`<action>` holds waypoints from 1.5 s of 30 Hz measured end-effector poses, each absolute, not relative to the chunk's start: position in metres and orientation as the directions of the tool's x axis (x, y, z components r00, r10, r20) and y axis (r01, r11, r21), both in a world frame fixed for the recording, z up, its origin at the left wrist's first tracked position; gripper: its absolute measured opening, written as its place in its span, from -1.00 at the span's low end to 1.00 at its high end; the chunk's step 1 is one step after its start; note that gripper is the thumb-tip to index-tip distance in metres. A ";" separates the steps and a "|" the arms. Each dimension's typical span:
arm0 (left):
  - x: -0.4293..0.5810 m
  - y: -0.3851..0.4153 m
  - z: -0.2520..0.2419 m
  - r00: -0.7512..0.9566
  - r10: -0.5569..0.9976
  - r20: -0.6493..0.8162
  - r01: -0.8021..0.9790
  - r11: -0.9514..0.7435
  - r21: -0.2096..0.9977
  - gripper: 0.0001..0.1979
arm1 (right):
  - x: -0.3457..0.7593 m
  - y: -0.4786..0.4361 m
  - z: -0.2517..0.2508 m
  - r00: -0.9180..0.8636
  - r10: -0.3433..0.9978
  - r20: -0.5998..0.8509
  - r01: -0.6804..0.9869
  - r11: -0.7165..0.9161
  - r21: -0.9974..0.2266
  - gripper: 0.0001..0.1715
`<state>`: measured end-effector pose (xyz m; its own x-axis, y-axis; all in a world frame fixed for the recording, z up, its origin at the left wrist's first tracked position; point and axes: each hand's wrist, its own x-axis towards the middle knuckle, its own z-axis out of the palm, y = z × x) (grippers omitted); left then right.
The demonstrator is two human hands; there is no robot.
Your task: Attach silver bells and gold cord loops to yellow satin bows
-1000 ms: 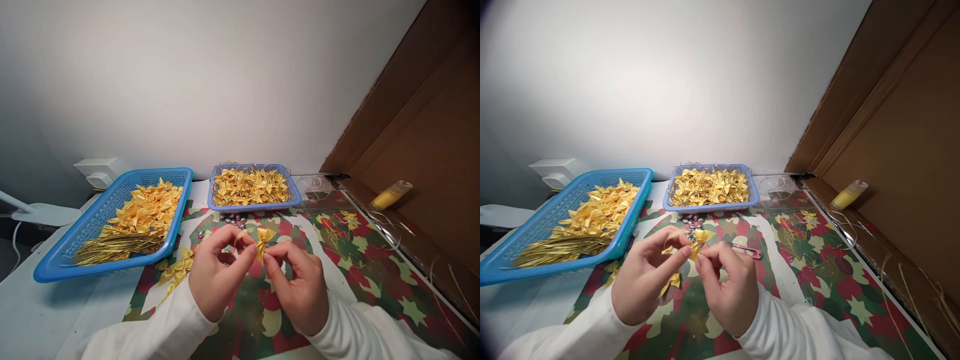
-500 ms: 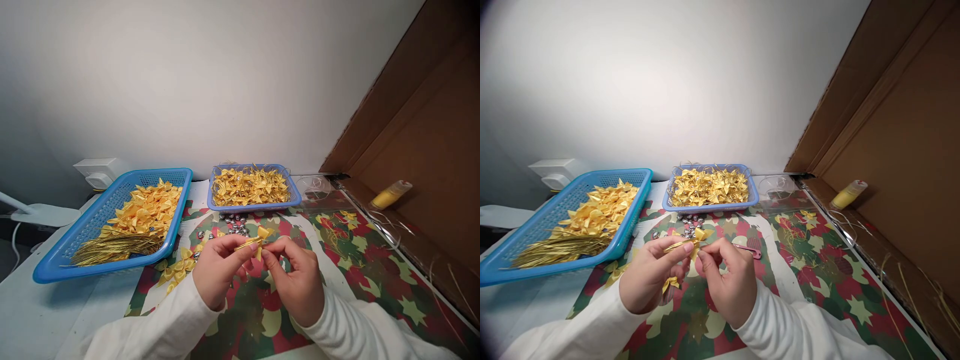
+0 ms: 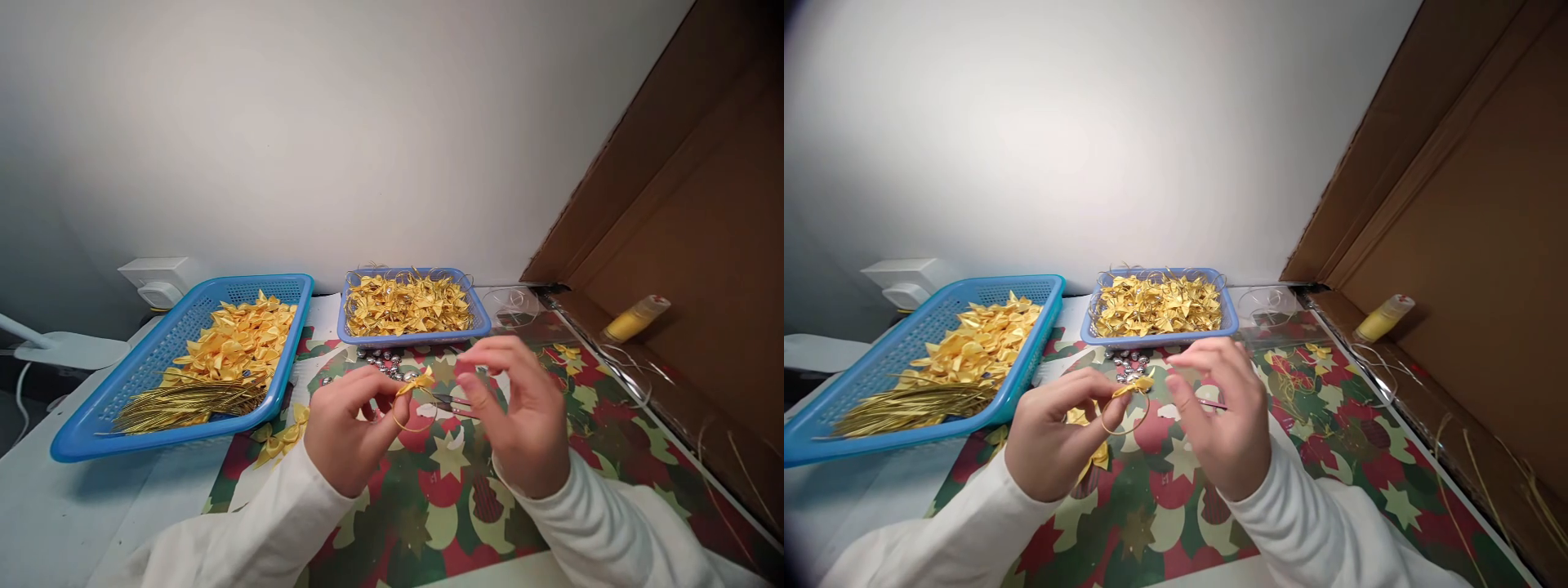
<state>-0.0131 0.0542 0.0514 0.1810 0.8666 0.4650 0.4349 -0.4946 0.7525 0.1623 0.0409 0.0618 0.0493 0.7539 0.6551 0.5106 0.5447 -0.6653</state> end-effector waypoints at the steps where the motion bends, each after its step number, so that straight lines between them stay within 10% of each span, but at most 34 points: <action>1: -0.013 0.054 0.051 0.205 0.822 0.532 0.466 -0.560 0.685 -0.93 | 0.161 0.041 0.061 -0.009 0.759 0.650 0.519 0.560 -0.646 -0.92; 12: -0.010 0.046 0.050 0.319 0.687 0.653 0.501 -0.707 0.499 -0.93 | 0.151 0.043 0.041 -0.118 0.778 0.617 0.483 0.587 -0.649 -0.88; 23: -0.008 0.053 0.046 0.259 0.909 0.326 0.435 -0.411 0.801 -0.84 | 0.149 0.045 0.037 -0.116 0.829 0.547 0.357 0.548 -0.756 -0.93; 32: -0.009 0.062 0.035 0.229 0.971 0.071 0.460 -0.172 0.871 -0.82 | 0.160 0.049 0.046 0.035 0.858 0.512 0.062 0.509 -0.858 -0.88; 45: -0.012 0.065 0.035 0.258 0.966 -0.028 0.489 -0.106 0.866 -0.84 | 0.165 0.049 0.052 0.109 0.832 0.544 0.097 0.536 -0.839 -0.90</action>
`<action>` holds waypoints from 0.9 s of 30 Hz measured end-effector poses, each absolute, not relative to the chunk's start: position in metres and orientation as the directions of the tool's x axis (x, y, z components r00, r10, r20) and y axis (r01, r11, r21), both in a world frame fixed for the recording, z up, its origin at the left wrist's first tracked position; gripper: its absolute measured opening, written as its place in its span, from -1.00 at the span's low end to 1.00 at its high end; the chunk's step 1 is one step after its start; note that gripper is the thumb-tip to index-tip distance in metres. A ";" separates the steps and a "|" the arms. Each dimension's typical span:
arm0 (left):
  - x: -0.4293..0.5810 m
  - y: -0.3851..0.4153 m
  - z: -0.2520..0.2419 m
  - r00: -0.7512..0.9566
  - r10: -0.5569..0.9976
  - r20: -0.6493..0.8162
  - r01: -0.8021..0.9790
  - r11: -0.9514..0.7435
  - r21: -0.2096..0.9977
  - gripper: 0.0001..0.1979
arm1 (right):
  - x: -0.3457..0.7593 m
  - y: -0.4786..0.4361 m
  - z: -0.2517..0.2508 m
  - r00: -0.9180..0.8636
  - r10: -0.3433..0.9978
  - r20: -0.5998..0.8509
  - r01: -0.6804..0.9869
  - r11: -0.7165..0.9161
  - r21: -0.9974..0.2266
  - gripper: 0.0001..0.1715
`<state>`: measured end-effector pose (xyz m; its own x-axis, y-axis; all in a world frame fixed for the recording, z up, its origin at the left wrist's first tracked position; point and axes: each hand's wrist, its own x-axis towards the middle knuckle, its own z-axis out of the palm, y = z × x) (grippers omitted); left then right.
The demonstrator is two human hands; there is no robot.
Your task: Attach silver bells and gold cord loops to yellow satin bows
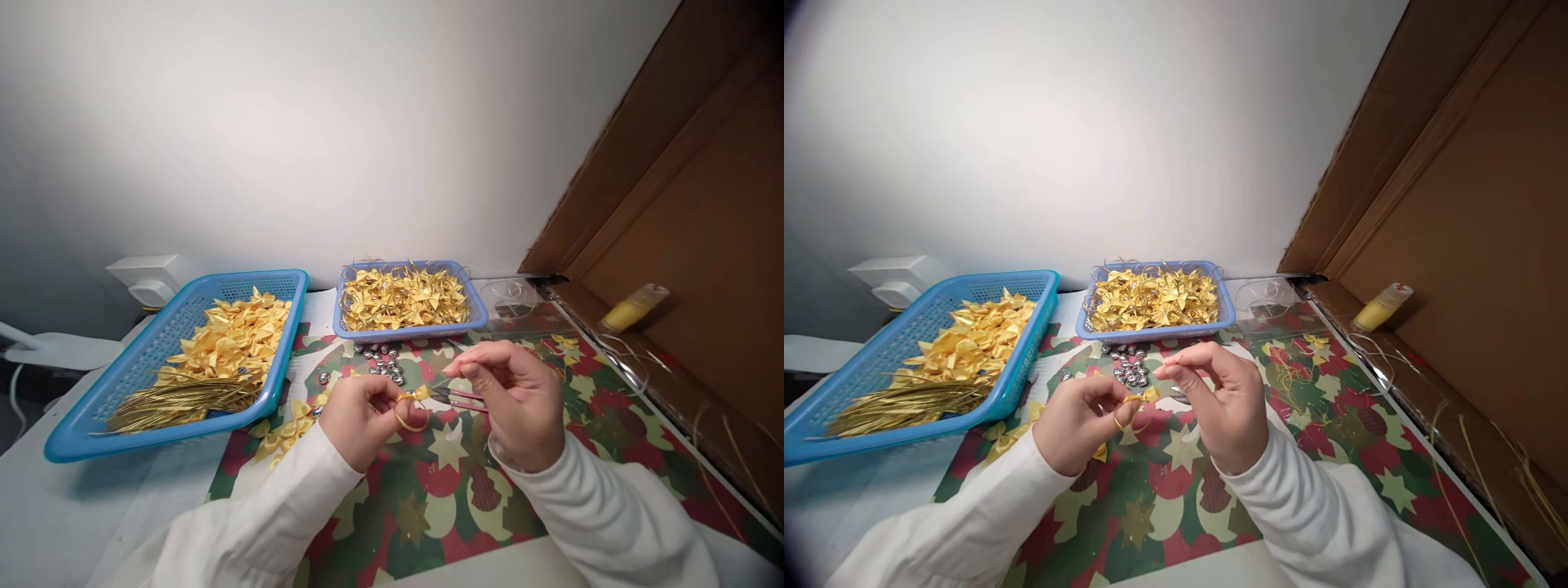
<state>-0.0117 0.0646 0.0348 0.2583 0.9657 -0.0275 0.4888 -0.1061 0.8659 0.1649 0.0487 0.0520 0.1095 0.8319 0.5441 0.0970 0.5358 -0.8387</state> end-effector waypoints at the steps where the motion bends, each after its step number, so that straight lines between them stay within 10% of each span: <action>1: -0.012 0.065 0.035 0.263 0.964 -0.033 0.485 -0.102 0.869 -0.85 | 0.165 0.049 0.052 0.110 0.829 0.548 0.099 0.539 -0.836 -0.90; 15: -0.024 0.082 0.019 0.487 0.872 -0.056 0.626 -0.304 0.718 -0.85 | 0.161 0.051 0.043 0.010 0.895 0.446 0.093 0.444 -0.891 -0.95; 20: -0.036 0.082 0.039 0.665 0.704 0.250 0.394 -0.615 0.683 -0.41 | 0.159 0.056 0.041 -0.113 0.907 0.405 0.057 0.413 -0.909 -0.96; 27: -0.008 0.068 0.036 0.593 0.798 0.102 0.311 -0.344 0.886 -0.77 | 0.158 0.059 0.033 -0.144 0.895 0.423 0.068 0.435 -0.898 -0.95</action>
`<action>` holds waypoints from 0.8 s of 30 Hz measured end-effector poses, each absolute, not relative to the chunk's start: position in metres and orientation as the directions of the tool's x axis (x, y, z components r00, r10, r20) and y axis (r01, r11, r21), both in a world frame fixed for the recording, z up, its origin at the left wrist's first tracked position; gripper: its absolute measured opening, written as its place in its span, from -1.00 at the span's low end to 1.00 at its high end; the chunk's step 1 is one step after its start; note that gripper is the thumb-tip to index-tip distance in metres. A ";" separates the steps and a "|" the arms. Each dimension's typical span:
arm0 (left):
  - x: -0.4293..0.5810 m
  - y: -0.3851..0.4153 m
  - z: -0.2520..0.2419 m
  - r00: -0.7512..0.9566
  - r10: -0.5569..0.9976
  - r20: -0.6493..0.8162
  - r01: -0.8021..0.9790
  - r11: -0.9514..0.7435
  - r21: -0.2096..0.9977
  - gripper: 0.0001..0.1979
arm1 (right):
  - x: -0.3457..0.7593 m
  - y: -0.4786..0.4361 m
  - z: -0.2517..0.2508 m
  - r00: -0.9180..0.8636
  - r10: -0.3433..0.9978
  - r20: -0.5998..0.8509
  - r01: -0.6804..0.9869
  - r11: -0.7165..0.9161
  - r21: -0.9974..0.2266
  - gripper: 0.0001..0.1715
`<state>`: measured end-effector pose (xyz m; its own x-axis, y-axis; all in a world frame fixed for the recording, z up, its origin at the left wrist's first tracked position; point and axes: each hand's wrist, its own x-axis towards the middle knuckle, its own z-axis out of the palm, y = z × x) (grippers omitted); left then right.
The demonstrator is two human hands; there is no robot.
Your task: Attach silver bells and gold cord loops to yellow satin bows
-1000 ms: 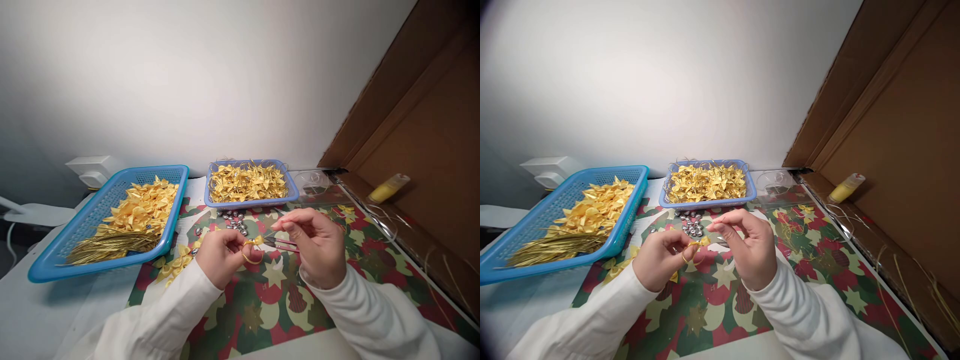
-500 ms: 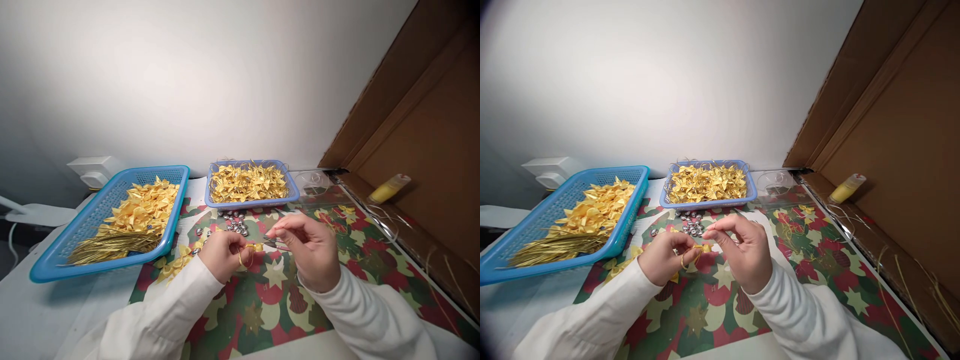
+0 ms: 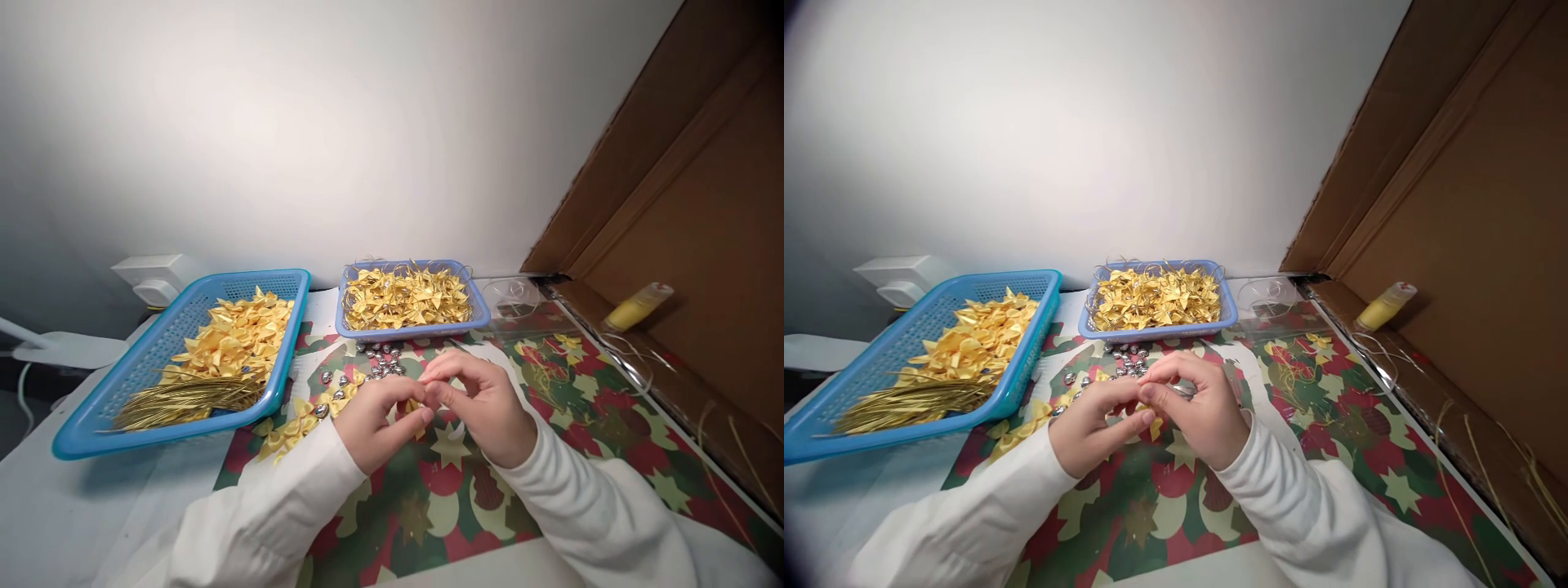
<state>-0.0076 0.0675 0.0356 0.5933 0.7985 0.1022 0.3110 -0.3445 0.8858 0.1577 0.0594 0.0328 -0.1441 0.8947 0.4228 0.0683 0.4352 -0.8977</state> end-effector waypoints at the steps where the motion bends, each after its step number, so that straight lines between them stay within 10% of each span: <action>1: -0.006 0.068 0.031 0.587 0.809 0.037 0.252 -0.226 0.941 -0.73 | 0.158 0.061 0.031 -0.131 0.901 0.413 0.072 0.424 -0.903 -0.95; 6: -0.007 0.074 0.018 0.457 0.871 -0.182 -0.137 0.271 0.953 -0.59 | 0.159 0.065 0.023 -0.103 0.913 0.395 0.140 0.406 -0.903 -0.95; 13: -0.003 0.076 0.015 0.208 0.931 -0.300 -0.302 0.353 0.886 -0.52 | 0.158 0.061 0.030 -0.218 0.821 0.528 0.245 0.570 -0.784 -0.92; 24: -0.006 0.066 0.015 0.353 0.934 -0.052 0.192 -0.018 0.981 -0.76 | 0.157 0.064 0.023 -0.151 0.854 0.497 0.334 0.518 -0.788 -0.97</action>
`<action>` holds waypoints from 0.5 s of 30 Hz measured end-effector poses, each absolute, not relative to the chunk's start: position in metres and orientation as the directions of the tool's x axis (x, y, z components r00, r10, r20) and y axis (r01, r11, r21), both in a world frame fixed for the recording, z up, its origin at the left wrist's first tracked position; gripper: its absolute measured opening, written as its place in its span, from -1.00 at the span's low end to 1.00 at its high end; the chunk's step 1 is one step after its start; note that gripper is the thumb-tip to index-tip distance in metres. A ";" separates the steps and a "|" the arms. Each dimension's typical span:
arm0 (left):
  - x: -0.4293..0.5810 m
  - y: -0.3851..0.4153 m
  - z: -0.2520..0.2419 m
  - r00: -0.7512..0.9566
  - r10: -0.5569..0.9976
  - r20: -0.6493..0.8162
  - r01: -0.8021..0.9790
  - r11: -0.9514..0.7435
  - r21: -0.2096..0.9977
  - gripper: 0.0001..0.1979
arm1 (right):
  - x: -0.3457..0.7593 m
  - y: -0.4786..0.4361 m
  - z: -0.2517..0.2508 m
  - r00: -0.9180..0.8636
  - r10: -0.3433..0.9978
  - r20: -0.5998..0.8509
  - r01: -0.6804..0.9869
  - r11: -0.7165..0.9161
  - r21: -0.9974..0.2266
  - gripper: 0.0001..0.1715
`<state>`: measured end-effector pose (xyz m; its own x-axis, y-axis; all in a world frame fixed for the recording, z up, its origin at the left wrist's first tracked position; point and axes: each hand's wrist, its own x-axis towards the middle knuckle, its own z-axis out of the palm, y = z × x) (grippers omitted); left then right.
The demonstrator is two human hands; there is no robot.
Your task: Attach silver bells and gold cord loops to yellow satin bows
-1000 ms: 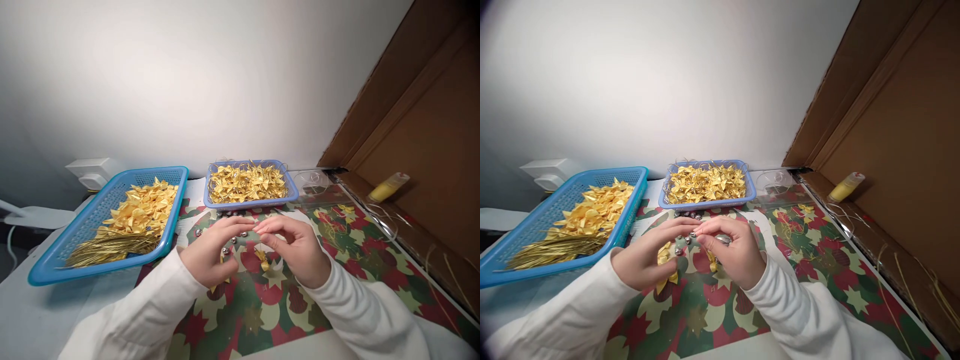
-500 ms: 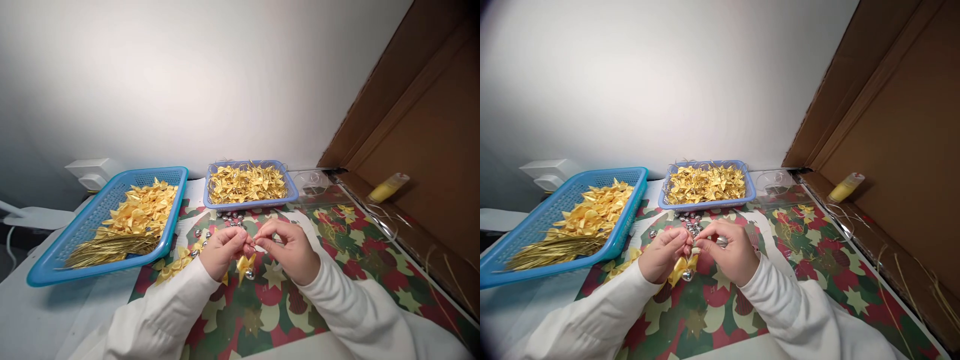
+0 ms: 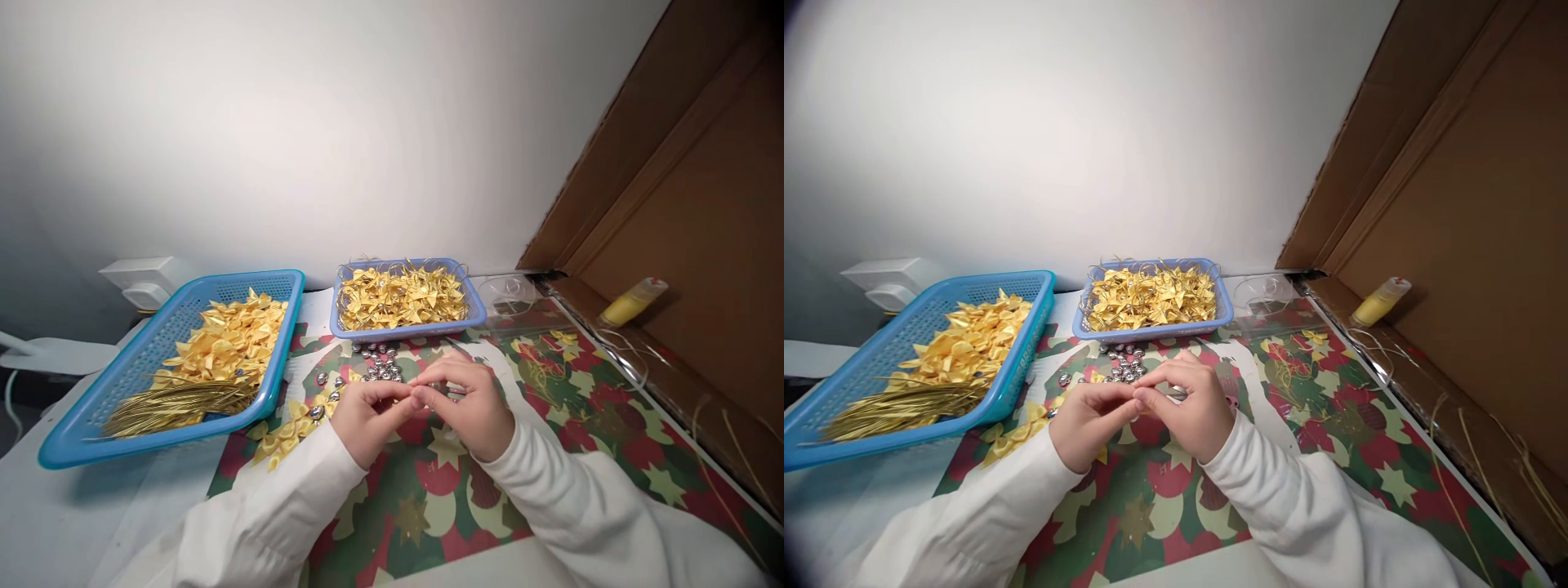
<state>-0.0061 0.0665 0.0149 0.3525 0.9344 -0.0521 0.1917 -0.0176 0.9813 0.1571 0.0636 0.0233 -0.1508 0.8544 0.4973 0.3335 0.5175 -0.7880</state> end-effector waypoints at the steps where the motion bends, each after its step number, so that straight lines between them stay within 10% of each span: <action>1: -0.006 0.066 0.015 0.343 0.938 -0.045 0.183 -0.020 0.983 -0.75 | 0.157 0.065 0.022 -0.144 0.871 0.469 0.338 0.489 -0.804 -0.95; 8: -0.005 0.070 0.008 0.303 0.952 0.035 0.123 -0.076 0.990 -0.72 | 0.165 0.072 0.014 -0.370 0.917 0.149 0.310 0.272 -0.911 -0.88; 15: -0.008 0.074 -0.002 0.366 0.930 0.044 0.184 -0.118 0.976 -0.73 | 0.167 0.075 0.010 -0.481 0.840 0.251 0.393 0.462 -0.795 -0.92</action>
<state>-0.0082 0.0737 -0.0018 0.3661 0.9296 0.0437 0.1837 -0.1183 0.9758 0.1665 0.0749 0.0097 -0.4809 0.8402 0.2508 0.3928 0.4621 -0.7951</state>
